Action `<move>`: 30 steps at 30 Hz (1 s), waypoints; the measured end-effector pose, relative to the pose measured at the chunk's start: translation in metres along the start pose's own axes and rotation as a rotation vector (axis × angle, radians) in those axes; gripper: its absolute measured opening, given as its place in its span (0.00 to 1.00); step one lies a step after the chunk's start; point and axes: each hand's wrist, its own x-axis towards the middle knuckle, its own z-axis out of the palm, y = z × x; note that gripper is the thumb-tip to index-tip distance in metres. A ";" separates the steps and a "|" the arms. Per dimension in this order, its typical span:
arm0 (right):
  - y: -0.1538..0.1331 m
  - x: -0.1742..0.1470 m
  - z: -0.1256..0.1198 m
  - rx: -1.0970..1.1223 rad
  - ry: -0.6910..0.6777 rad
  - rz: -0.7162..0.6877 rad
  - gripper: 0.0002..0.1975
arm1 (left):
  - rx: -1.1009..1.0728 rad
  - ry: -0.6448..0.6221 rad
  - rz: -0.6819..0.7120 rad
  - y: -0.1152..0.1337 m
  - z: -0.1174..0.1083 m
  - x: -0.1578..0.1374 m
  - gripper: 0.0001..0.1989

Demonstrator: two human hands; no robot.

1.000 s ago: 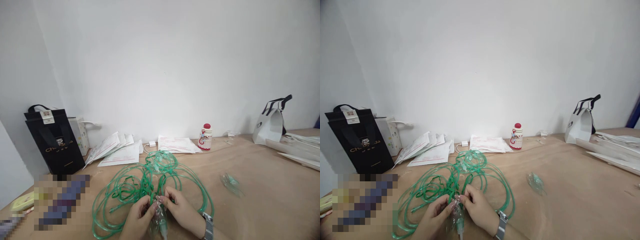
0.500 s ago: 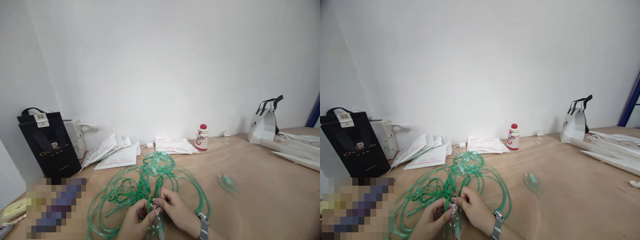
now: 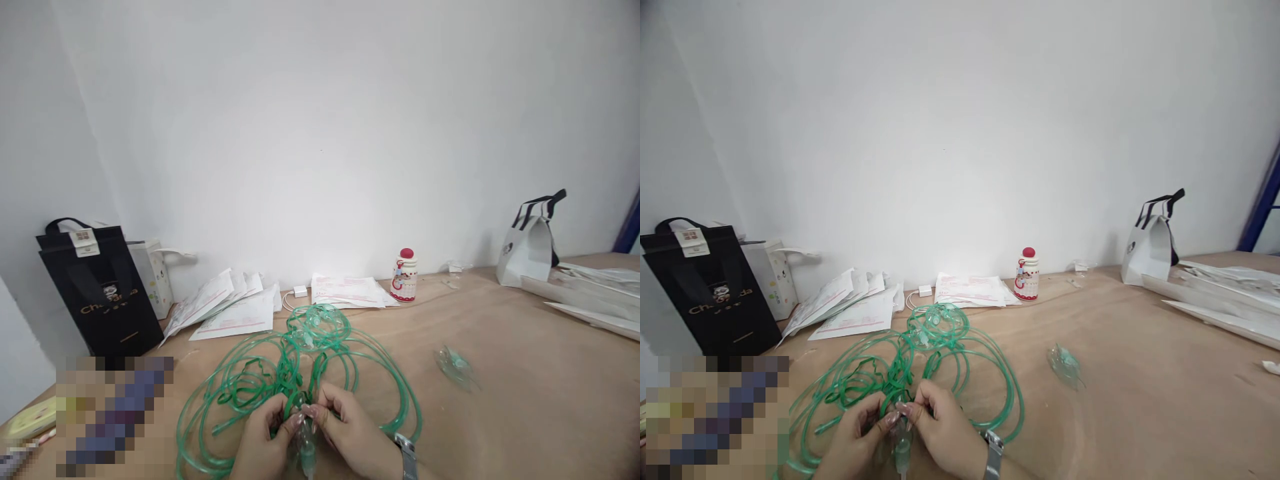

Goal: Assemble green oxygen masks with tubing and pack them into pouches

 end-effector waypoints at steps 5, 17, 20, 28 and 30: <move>-0.008 -0.005 0.002 -0.144 0.030 -0.039 0.16 | 0.023 0.080 0.035 -0.010 -0.002 0.000 0.16; -0.015 -0.007 -0.008 -0.133 0.140 -0.105 0.16 | -0.223 -0.159 0.036 0.022 0.000 -0.006 0.10; -0.015 -0.007 -0.012 -0.289 0.156 -0.124 0.16 | -0.061 -0.157 0.048 0.022 -0.002 -0.007 0.07; -0.010 -0.007 -0.012 -0.416 0.153 -0.096 0.14 | 0.052 -0.135 0.045 0.023 0.000 -0.011 0.09; -0.009 -0.007 -0.012 -0.429 0.151 -0.110 0.13 | 0.063 -0.147 0.050 0.023 0.001 -0.012 0.08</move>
